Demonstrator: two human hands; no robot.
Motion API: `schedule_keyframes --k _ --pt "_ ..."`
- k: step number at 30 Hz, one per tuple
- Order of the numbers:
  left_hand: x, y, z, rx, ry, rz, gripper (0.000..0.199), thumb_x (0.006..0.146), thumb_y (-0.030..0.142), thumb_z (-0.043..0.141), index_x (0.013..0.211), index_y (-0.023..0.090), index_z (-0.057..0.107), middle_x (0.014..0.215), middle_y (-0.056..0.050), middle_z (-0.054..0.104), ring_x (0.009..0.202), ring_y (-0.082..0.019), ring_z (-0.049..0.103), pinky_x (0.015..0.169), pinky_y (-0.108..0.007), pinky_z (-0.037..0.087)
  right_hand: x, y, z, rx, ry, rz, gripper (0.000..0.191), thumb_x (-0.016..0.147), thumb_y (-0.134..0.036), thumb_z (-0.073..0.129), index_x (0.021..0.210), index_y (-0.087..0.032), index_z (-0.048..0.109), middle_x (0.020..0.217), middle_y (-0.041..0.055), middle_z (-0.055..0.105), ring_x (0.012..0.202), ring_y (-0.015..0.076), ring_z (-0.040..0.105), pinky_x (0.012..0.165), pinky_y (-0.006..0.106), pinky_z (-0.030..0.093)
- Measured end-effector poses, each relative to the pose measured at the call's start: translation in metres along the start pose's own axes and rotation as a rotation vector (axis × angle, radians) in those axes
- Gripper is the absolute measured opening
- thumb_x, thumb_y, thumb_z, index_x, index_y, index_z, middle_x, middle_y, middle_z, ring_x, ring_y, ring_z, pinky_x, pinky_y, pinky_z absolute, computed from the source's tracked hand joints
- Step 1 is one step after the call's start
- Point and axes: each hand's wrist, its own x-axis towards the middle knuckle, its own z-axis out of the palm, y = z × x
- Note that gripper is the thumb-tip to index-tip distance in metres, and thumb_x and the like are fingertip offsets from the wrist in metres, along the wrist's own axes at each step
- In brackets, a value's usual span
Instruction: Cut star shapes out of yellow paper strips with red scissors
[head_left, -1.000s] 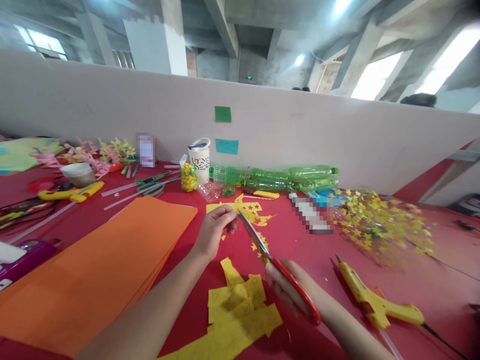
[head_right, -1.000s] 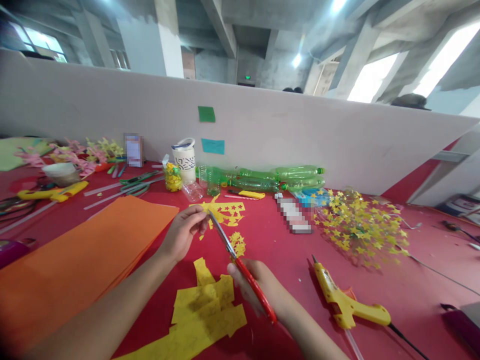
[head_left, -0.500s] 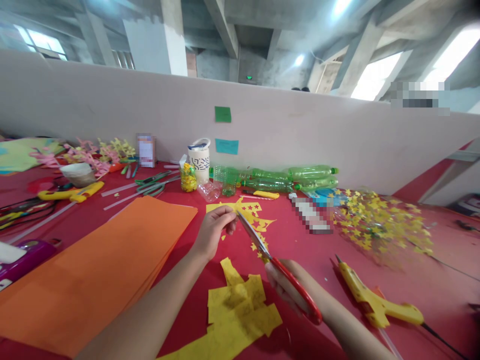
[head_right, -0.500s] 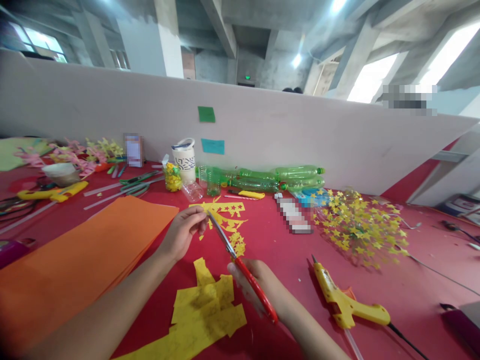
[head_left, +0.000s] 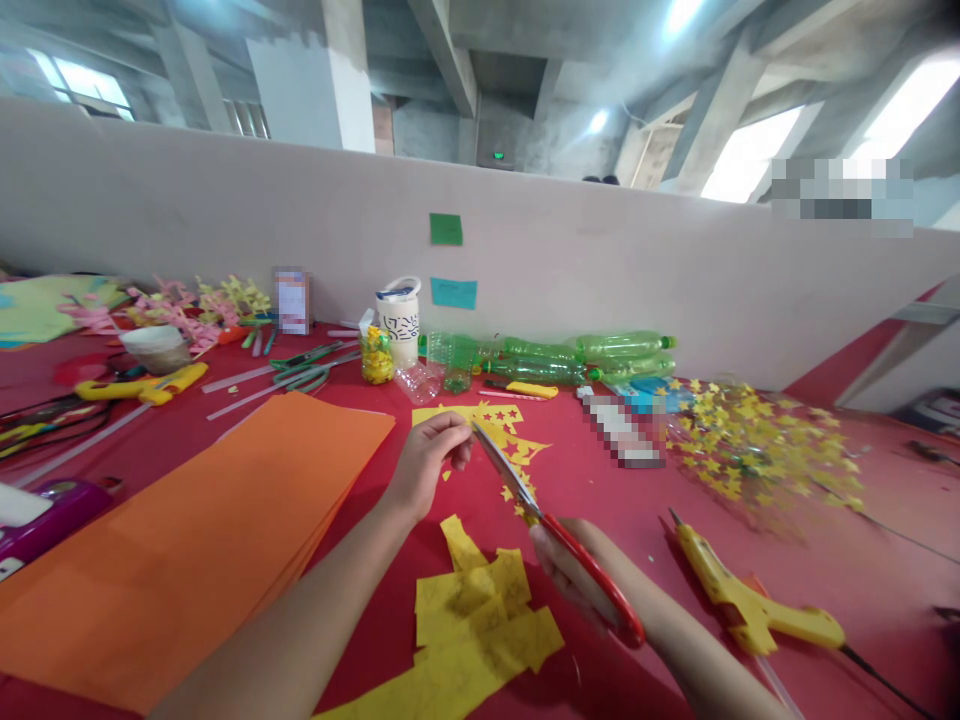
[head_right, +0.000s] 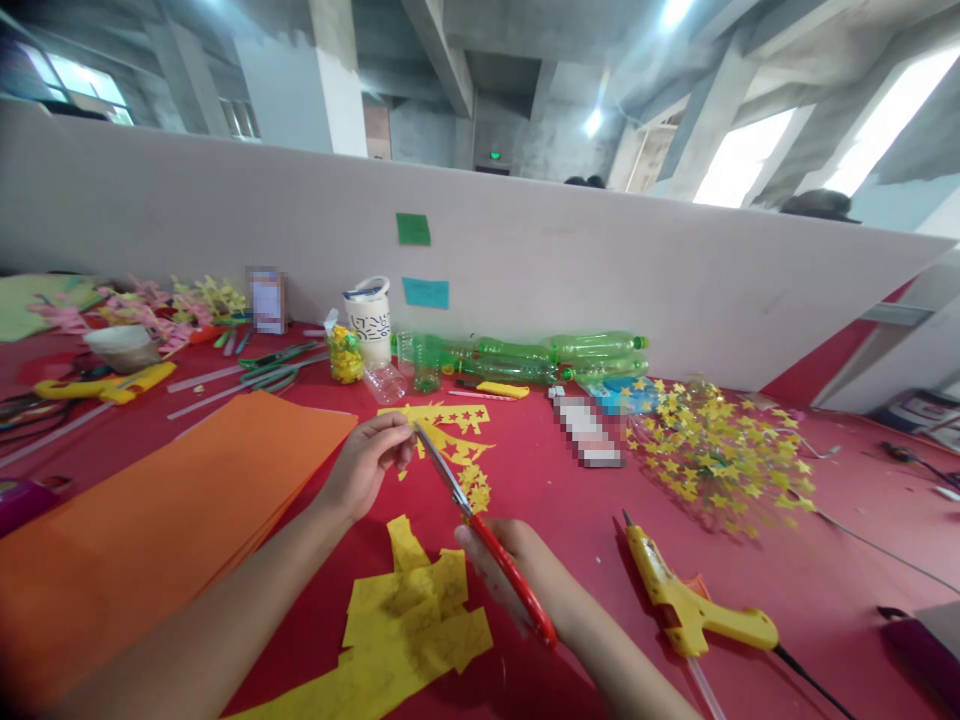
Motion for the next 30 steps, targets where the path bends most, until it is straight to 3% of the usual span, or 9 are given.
schedule_keyframes --k 14,30 --pt "0.0022 -0.0013 -0.0080 0.093 0.031 0.039 0.015 0.080 0.023 0.057 0.067 0.017 0.057 0.056 0.003 0.052 0.053 -0.009 0.046 0.054 -0.021 0.037 0.0007 -0.0006 -0.0029 0.001 -0.024 0.007 0.046 0.083 -0.062 0.049 0.063 -0.020 0.044 0.040 -0.0090 0.036 0.028 0.0049 0.031 0.026 0.015 0.024" --pt "-0.0011 0.0003 0.0005 0.125 -0.014 0.097 0.013 0.081 0.022 0.057 0.068 0.018 0.058 0.058 0.004 0.051 0.055 -0.009 0.047 0.056 -0.022 0.037 -0.0010 -0.0046 -0.0006 0.038 -0.057 -0.039 0.052 0.082 -0.069 0.044 0.067 -0.019 0.046 0.039 -0.0100 0.033 0.030 0.0044 0.031 0.031 0.016 0.022"
